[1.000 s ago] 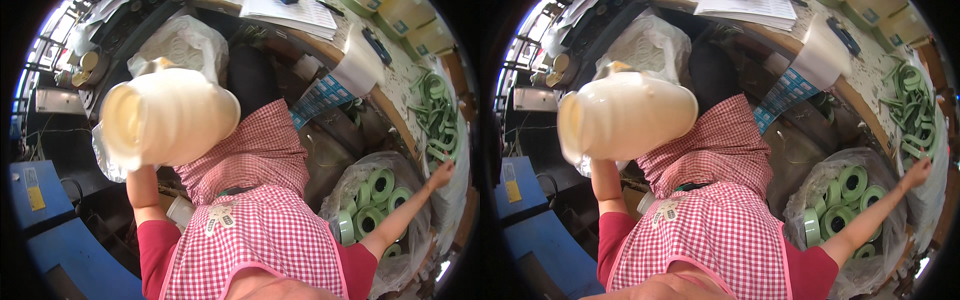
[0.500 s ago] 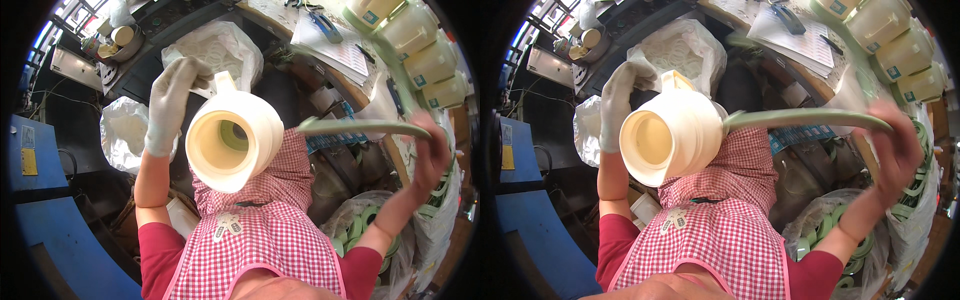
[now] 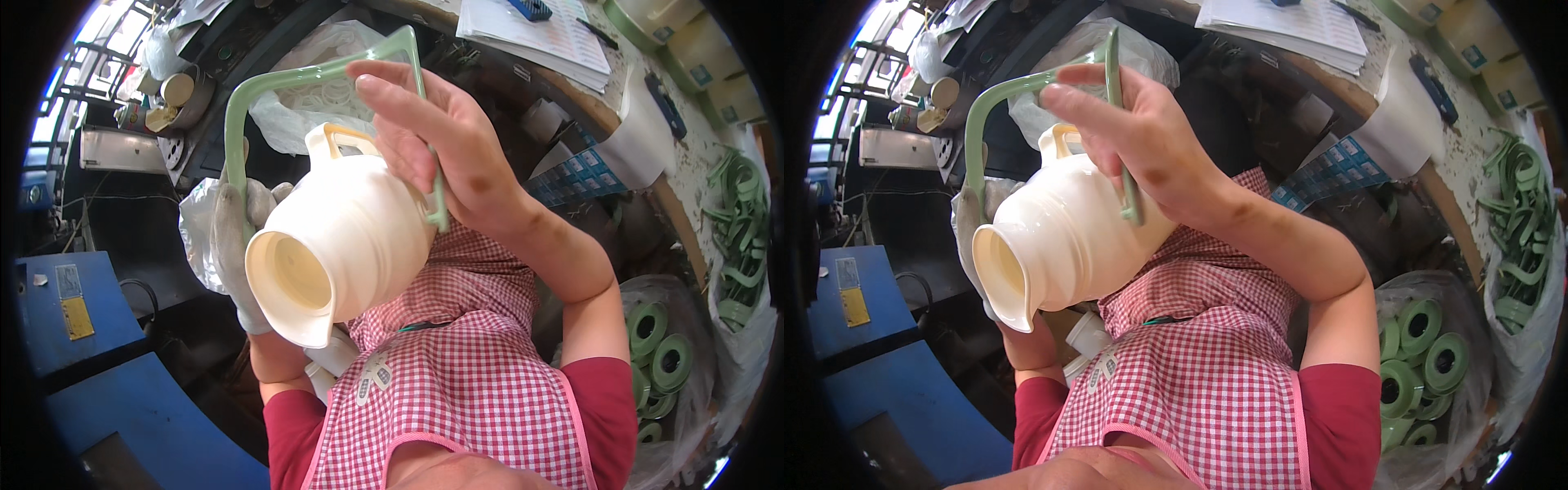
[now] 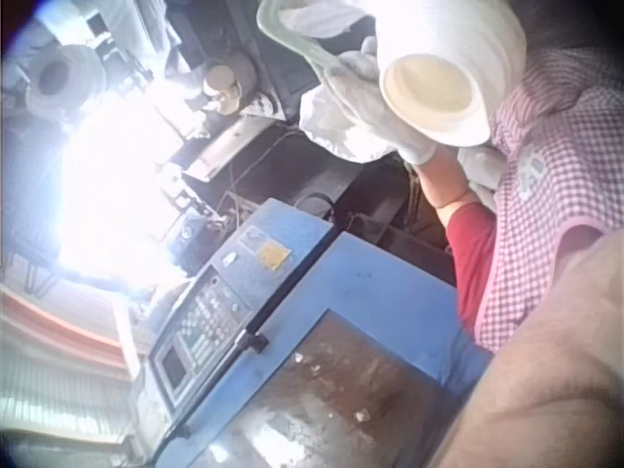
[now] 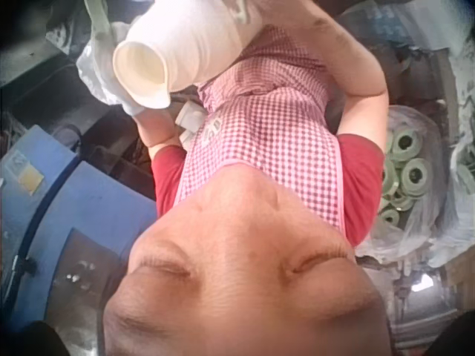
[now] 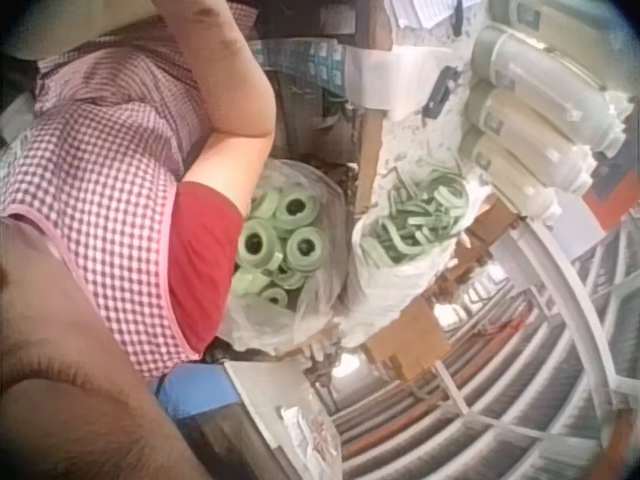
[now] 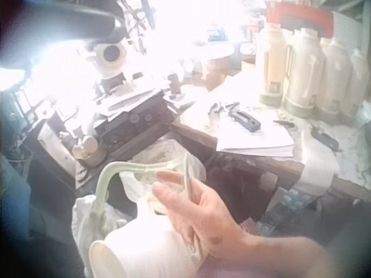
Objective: The person repeatedly assembles white plastic containers by attaching green lids and applying blue labels. The person handles each container one at a time, secures the lid, and affixes a label before placing the finished unit aside.
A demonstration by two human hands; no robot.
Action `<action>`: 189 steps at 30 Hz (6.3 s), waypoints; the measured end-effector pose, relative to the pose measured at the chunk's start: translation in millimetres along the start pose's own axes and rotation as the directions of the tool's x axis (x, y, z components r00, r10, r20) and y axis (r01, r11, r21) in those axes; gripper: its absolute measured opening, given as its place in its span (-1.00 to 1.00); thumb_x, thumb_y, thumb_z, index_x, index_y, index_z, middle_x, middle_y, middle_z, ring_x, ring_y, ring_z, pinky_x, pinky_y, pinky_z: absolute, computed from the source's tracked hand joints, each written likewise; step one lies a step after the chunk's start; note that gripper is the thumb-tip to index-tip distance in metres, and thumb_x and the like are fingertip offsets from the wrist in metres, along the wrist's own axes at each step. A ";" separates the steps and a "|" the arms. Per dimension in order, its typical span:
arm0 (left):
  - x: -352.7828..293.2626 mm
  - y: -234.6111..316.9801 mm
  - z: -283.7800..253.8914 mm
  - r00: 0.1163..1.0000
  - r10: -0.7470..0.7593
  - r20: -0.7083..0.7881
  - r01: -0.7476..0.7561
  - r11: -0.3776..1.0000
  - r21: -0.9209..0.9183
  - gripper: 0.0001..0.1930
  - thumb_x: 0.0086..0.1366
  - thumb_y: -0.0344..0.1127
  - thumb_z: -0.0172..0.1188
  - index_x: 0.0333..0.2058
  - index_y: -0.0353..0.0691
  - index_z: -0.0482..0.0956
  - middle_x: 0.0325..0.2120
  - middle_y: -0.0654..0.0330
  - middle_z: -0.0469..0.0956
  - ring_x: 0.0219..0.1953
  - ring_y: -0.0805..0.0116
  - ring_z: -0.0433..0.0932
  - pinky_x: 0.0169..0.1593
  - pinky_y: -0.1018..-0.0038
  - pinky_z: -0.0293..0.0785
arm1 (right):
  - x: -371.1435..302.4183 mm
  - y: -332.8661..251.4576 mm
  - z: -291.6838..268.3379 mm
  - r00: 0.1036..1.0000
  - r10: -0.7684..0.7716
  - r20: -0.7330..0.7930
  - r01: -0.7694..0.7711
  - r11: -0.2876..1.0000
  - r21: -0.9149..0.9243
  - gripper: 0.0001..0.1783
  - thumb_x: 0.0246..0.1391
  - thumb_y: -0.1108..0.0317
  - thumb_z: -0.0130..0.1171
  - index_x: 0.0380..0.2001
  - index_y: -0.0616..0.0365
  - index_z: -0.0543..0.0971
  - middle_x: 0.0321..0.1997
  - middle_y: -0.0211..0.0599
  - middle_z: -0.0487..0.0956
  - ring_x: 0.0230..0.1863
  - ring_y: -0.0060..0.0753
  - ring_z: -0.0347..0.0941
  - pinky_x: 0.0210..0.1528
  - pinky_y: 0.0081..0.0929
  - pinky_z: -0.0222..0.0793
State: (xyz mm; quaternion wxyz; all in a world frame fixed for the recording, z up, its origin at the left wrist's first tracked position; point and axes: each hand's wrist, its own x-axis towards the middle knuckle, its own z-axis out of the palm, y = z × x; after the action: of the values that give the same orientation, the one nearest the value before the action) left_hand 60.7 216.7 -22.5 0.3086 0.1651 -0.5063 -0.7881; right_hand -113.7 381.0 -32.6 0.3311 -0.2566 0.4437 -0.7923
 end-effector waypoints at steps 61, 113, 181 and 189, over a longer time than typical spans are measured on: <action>-274.4 -183.2 -473.7 0.657 -0.195 -0.728 0.673 -0.281 0.684 -0.32 0.21 -0.35 0.28 0.32 -0.37 0.39 0.19 -0.25 0.46 0.28 -0.20 0.46 0.35 0.08 0.42 | 209.3 -237.6 -370.2 -0.075 -0.970 0.230 -0.181 -0.213 -0.960 -0.43 0.10 0.18 0.49 0.11 0.21 0.59 -0.11 0.05 0.69 -0.07 0.14 0.62 0.05 -0.08 0.50; -60.3 -165.2 5.3 0.956 -0.251 0.151 0.202 0.939 0.278 -0.65 0.43 -0.45 0.33 0.14 -0.41 0.60 -0.04 0.18 0.68 -0.06 0.39 0.67 0.04 0.47 0.62 | -229.0 53.0 -92.1 0.748 -0.632 0.201 0.019 -0.283 -0.959 -0.72 -0.11 0.48 0.57 -0.33 -0.08 0.69 -0.10 -0.41 0.57 -0.02 -0.25 0.46 0.05 -0.30 0.40; 220.7 -119.8 -35.5 0.773 -0.512 0.374 0.362 0.841 0.402 -0.55 0.52 -0.09 0.26 0.14 -0.36 0.59 -0.12 0.26 0.70 -0.17 0.59 0.64 -0.04 0.56 0.62 | 77.5 -128.7 -394.9 0.948 -0.309 -0.080 -0.121 -0.115 -0.986 -0.65 0.23 0.22 0.33 0.01 0.15 0.66 -0.04 -0.08 0.70 -0.06 -0.09 0.65 0.04 -0.28 0.52; 196.6 -132.3 -29.3 0.852 -0.459 0.252 0.389 0.877 0.282 -0.54 0.57 -0.08 0.17 0.18 -0.38 0.57 -0.04 0.14 0.69 -0.10 0.48 0.68 -0.01 0.52 0.64 | 48.1 -98.4 -294.1 0.931 -0.319 -0.175 -0.183 0.006 -0.983 -0.68 0.35 0.18 0.18 -0.04 0.12 0.76 -0.06 -0.01 0.66 -0.01 -0.03 0.59 0.09 -0.22 0.45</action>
State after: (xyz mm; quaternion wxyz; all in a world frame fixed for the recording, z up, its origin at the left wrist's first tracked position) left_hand -113.2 107.0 -144.0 0.0221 0.1801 -0.5835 -0.7916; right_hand -380.1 539.6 -80.9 -0.0717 -0.2894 0.9082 -0.2939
